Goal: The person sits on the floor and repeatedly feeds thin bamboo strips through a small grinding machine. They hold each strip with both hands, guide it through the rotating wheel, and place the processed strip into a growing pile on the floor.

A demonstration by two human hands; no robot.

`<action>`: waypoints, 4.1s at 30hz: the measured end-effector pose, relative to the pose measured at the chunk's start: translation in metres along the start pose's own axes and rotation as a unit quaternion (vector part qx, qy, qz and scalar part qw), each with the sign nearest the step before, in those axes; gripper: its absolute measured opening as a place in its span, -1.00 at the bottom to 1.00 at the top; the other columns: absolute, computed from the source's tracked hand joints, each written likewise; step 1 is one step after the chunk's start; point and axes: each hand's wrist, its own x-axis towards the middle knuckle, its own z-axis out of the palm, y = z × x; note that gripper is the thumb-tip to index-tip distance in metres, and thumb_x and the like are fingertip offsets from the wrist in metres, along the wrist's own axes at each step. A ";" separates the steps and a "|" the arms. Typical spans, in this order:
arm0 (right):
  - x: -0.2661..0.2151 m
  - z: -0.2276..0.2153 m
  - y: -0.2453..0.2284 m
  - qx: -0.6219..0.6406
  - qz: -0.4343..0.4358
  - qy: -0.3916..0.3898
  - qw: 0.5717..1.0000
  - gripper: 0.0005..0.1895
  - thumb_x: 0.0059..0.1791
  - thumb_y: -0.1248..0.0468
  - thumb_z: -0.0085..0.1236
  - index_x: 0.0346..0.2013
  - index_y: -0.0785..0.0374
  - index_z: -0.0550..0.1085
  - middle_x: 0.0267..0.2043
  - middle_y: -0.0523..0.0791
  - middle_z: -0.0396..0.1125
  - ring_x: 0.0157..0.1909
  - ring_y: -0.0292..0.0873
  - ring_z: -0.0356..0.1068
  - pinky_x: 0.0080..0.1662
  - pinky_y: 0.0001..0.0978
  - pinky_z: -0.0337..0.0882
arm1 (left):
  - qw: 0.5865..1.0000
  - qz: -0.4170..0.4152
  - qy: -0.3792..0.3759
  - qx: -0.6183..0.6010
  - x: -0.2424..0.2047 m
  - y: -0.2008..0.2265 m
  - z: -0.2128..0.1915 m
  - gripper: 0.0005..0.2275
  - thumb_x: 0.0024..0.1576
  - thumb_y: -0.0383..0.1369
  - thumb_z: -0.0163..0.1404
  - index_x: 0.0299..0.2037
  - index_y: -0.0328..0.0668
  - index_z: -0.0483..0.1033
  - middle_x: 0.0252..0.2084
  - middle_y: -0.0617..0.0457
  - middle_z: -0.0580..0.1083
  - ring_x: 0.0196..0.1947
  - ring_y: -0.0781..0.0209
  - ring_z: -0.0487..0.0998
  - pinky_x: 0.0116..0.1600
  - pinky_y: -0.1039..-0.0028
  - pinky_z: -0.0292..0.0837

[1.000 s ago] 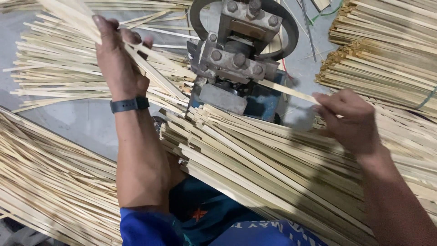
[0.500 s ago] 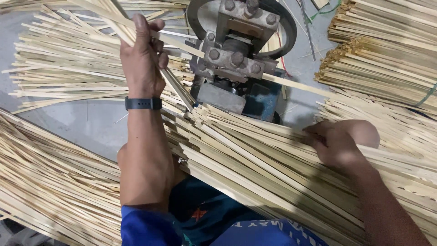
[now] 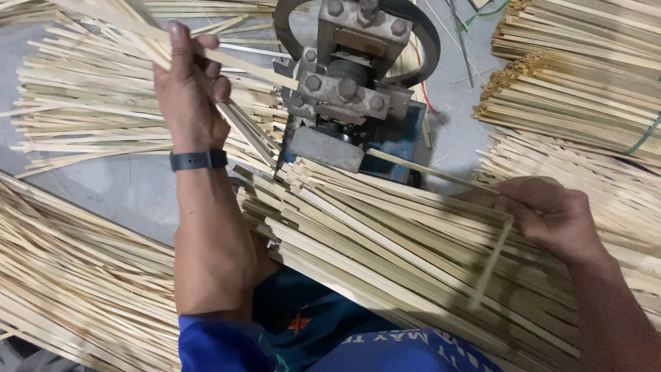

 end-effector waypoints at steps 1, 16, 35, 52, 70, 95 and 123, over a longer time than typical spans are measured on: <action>0.000 0.002 0.002 -0.042 0.012 0.020 0.999 -0.74 -0.05 0.45 0.22 -0.06 0.28 0.59 -0.10 -0.05 0.51 -0.12 -0.25 0.54 -0.07 -0.44 0.58 | 1.000 0.016 0.008 0.002 -0.002 0.003 0.001 -0.69 0.28 -0.11 0.13 -0.15 -0.20 0.39 -0.26 -0.01 0.54 -0.46 0.37 0.41 -0.50 0.60 0.38; 0.061 0.019 -0.071 -0.213 -0.227 0.082 0.947 -0.77 -0.02 0.43 0.23 -0.06 0.28 0.57 -0.08 -0.01 0.48 -0.03 -0.06 0.49 0.00 -0.21 0.50 | 0.998 0.031 0.016 0.043 -0.006 0.001 -0.003 -0.56 0.25 -0.07 0.27 -0.04 -0.26 0.36 -0.16 -0.05 0.52 -0.41 0.35 0.39 -0.47 0.56 0.32; 0.011 -0.018 -0.030 0.173 0.065 0.062 0.981 -0.28 -0.38 0.54 0.07 0.10 0.19 0.47 0.15 -0.05 0.36 0.26 -0.16 0.31 0.44 -0.24 -0.01 | 0.998 -0.046 0.035 0.016 -0.011 0.006 0.035 -0.81 0.29 -0.25 0.07 -0.18 -0.14 0.35 -0.29 0.03 0.55 -0.53 0.40 0.37 -0.56 0.63 0.30; 0.032 -0.008 0.045 -0.185 0.088 0.043 0.978 -0.81 0.04 0.11 0.17 -0.12 -0.01 0.64 -0.45 -0.19 0.47 -0.49 -0.24 0.42 -0.39 -0.34 0.45 | 0.991 0.010 0.121 -0.055 -0.004 0.020 -0.018 -0.66 0.25 -0.14 0.19 -0.25 -0.22 0.35 -0.46 0.12 0.32 -0.59 0.40 0.27 -0.59 0.60 0.21; 0.033 0.053 0.024 -0.354 -0.195 -0.044 0.913 -0.71 0.06 0.14 -0.03 -0.19 0.26 0.55 -0.16 0.01 0.47 -0.03 0.02 0.44 -0.04 -0.17 0.50 | 0.995 -0.069 0.055 0.047 -0.012 0.008 0.031 -0.66 0.17 -0.15 0.18 -0.13 -0.23 0.37 -0.31 -0.04 0.57 -0.55 0.38 0.43 -0.60 0.65 0.32; 0.053 0.006 0.009 -0.261 0.063 0.016 0.963 -0.73 0.00 -0.03 0.20 -0.10 -0.07 0.62 -0.39 -0.17 0.48 -0.41 -0.21 0.50 -0.26 -0.30 0.52 | 0.991 -0.025 0.116 -0.059 -0.004 0.024 0.005 -0.68 0.27 -0.07 0.03 -0.27 -0.17 0.33 -0.56 0.17 0.25 -0.52 0.27 0.33 -0.36 0.36 0.58; 0.011 0.050 0.033 -0.143 0.018 -0.101 0.984 -0.77 -0.01 0.19 0.09 -0.25 0.27 0.60 -0.26 -0.03 0.57 -0.22 -0.06 0.57 -0.14 -0.19 0.53 | 0.997 -0.066 0.008 0.025 -0.010 0.000 0.028 -0.79 0.28 -0.23 0.11 -0.14 -0.18 0.41 -0.30 0.02 0.56 -0.50 0.42 0.38 -0.55 0.62 0.34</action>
